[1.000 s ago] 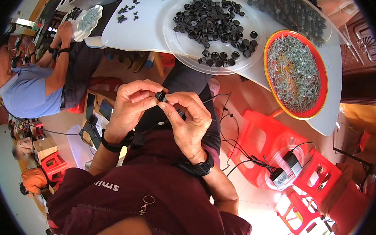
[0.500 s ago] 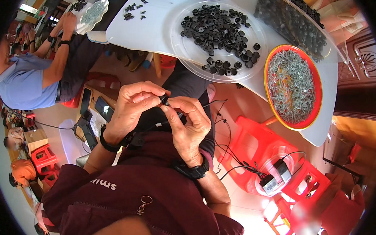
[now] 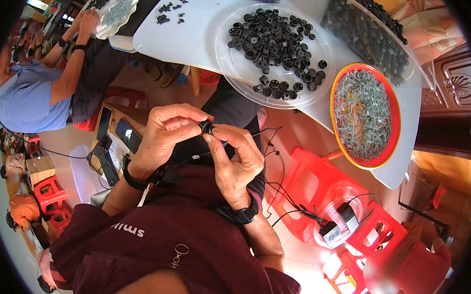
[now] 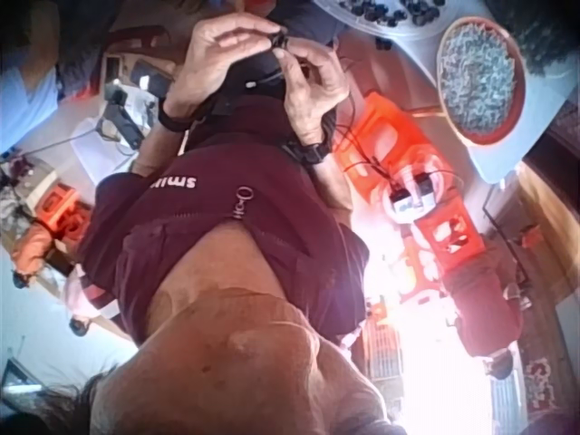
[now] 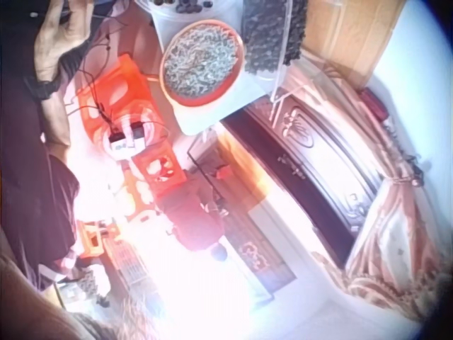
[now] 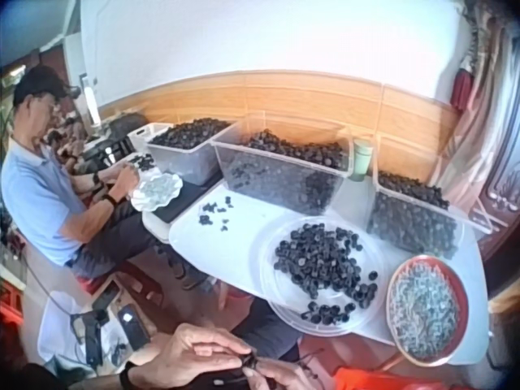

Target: Inspecting and assembling small black rubber or plastic grommets into sets or components at a workbench.

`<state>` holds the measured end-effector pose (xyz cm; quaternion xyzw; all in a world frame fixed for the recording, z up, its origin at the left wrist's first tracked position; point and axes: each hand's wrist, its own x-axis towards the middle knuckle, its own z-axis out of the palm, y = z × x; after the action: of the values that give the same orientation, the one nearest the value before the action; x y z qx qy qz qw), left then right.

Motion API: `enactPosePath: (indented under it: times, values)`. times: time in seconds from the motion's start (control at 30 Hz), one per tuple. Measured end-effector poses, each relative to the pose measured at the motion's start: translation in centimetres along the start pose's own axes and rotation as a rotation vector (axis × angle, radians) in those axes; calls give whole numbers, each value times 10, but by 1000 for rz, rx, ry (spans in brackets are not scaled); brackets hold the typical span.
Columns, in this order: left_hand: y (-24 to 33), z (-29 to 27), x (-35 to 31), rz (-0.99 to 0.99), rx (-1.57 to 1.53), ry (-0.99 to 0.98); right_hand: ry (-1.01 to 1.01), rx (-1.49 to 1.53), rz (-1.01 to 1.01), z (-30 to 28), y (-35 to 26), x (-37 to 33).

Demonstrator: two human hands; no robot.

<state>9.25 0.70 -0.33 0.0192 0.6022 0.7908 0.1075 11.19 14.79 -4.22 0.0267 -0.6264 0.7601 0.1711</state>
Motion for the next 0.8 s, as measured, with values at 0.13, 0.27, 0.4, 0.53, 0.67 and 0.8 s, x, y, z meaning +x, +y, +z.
enactPosePath:
  times: [0.13,0.27,0.4,0.53,0.67,0.8]
  values:
    - [-1,0,1,-28,-25,-3,-25,-82,-40,-2,-5,1]
    - [-1,4,3,-2,-50,-14,-40,-141,-52,-4,-7,3]
    - [1,4,5,-18,-59,-15,5,-169,-96,-2,-6,6]
    - [-1,0,6,-4,-3,-28,-34,-230,-103,-4,-11,7]
    - [-1,-4,6,28,64,-65,-85,-276,-102,-5,-17,9]
    - [-1,-9,9,62,57,-136,-67,-262,-88,-2,-19,9]
